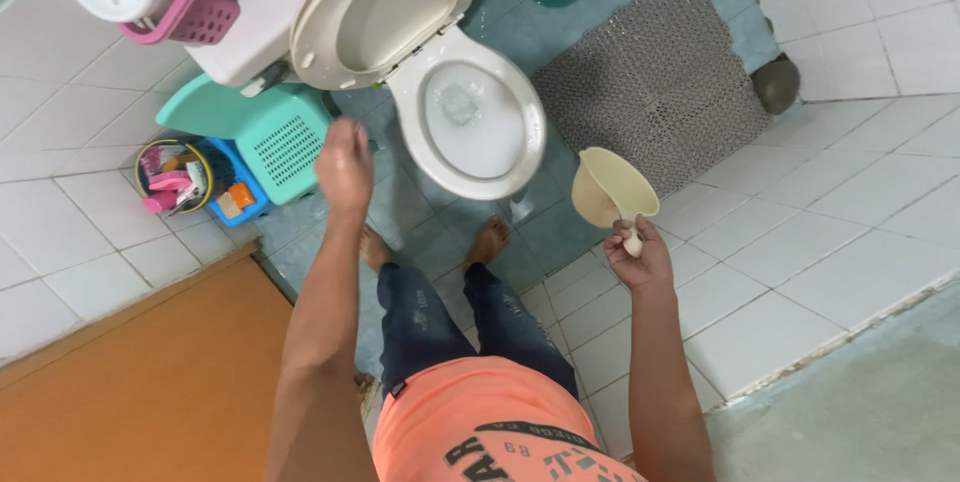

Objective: The person scrubs the lower wall and floor tiles in a bathroom using a pink brush and water from a scoop. They repeatedly wet the brush, scrub the base of the walls, and pour water into the toilet bowl.

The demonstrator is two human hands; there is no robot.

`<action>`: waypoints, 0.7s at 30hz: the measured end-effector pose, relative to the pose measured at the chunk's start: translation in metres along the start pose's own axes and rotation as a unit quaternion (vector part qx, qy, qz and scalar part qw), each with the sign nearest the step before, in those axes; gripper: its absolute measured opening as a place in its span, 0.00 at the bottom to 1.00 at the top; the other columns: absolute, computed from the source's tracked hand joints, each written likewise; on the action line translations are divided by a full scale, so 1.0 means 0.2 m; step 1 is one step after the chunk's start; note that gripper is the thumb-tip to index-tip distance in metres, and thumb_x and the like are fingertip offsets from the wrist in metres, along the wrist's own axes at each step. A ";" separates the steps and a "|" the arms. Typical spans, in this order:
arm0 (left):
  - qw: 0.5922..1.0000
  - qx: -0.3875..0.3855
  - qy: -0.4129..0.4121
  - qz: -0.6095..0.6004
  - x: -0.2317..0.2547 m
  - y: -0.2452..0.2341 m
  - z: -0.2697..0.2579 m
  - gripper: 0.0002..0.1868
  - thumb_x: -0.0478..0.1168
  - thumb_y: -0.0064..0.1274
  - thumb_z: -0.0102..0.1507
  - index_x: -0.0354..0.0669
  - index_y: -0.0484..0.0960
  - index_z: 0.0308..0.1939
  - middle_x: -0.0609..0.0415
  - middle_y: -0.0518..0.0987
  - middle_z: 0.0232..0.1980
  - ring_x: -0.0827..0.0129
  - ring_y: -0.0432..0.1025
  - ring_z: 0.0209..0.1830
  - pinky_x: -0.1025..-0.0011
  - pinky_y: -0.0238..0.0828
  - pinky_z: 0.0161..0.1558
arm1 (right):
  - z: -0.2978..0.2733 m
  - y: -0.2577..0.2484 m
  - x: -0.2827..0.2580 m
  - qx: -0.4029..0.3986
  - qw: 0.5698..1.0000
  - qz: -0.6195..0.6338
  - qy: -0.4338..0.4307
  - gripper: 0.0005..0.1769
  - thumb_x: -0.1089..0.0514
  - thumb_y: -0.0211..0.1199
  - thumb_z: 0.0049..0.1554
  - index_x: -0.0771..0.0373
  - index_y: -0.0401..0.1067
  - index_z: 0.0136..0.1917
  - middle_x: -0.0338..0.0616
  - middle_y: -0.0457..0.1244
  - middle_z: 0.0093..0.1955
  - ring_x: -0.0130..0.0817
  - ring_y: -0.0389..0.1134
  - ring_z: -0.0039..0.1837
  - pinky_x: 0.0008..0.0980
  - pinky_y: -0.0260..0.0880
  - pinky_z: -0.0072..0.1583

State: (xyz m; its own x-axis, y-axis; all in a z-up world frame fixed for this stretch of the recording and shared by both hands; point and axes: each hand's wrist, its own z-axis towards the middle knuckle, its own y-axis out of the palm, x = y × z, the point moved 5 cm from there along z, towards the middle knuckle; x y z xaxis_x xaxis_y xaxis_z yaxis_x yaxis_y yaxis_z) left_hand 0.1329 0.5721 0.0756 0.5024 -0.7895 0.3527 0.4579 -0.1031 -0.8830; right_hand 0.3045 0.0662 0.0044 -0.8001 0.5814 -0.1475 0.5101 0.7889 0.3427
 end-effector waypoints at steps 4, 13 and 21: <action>0.919 -0.299 -0.224 0.125 -0.29 0.00 -0.60 0.08 0.44 0.53 0.74 0.48 0.80 0.43 0.53 0.81 0.34 0.54 0.81 0.37 0.56 0.77 0.41 | -0.10 -0.03 -0.20 -0.036 0.999 0.030 -0.018 0.09 0.55 0.56 0.71 0.62 0.62 0.55 0.35 0.60 0.44 0.26 0.62 0.40 0.30 0.67 0.46; 0.679 -0.632 -0.354 0.122 -0.23 0.24 -1.32 0.24 0.46 0.73 0.54 0.41 0.91 0.52 0.41 0.88 0.52 0.48 0.82 0.59 0.51 0.80 0.58 | -0.34 0.23 -0.56 -0.093 0.990 0.012 -0.103 0.09 0.57 0.58 0.70 0.63 0.66 0.59 0.33 0.63 0.47 0.23 0.67 0.45 0.26 0.73 0.51; 0.726 -0.593 -0.347 -0.014 0.63 0.73 -0.50 0.33 0.52 0.67 0.63 0.35 0.80 0.65 0.35 0.83 0.64 0.42 0.77 0.67 0.44 0.77 0.64 | -0.32 0.80 -0.75 -0.143 0.979 -0.116 -0.082 0.08 0.60 0.59 0.69 0.66 0.68 0.59 0.39 0.66 0.49 0.29 0.71 0.49 0.31 0.77 0.55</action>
State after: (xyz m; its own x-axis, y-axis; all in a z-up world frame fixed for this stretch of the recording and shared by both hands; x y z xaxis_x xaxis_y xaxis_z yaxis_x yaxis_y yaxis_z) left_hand 0.1896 0.3967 -0.0405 0.9426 -0.3236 0.0826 -0.2718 -0.8869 -0.3734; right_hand 0.4863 0.0924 0.1416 -0.8108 0.4352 -0.3913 0.1919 0.8293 0.5248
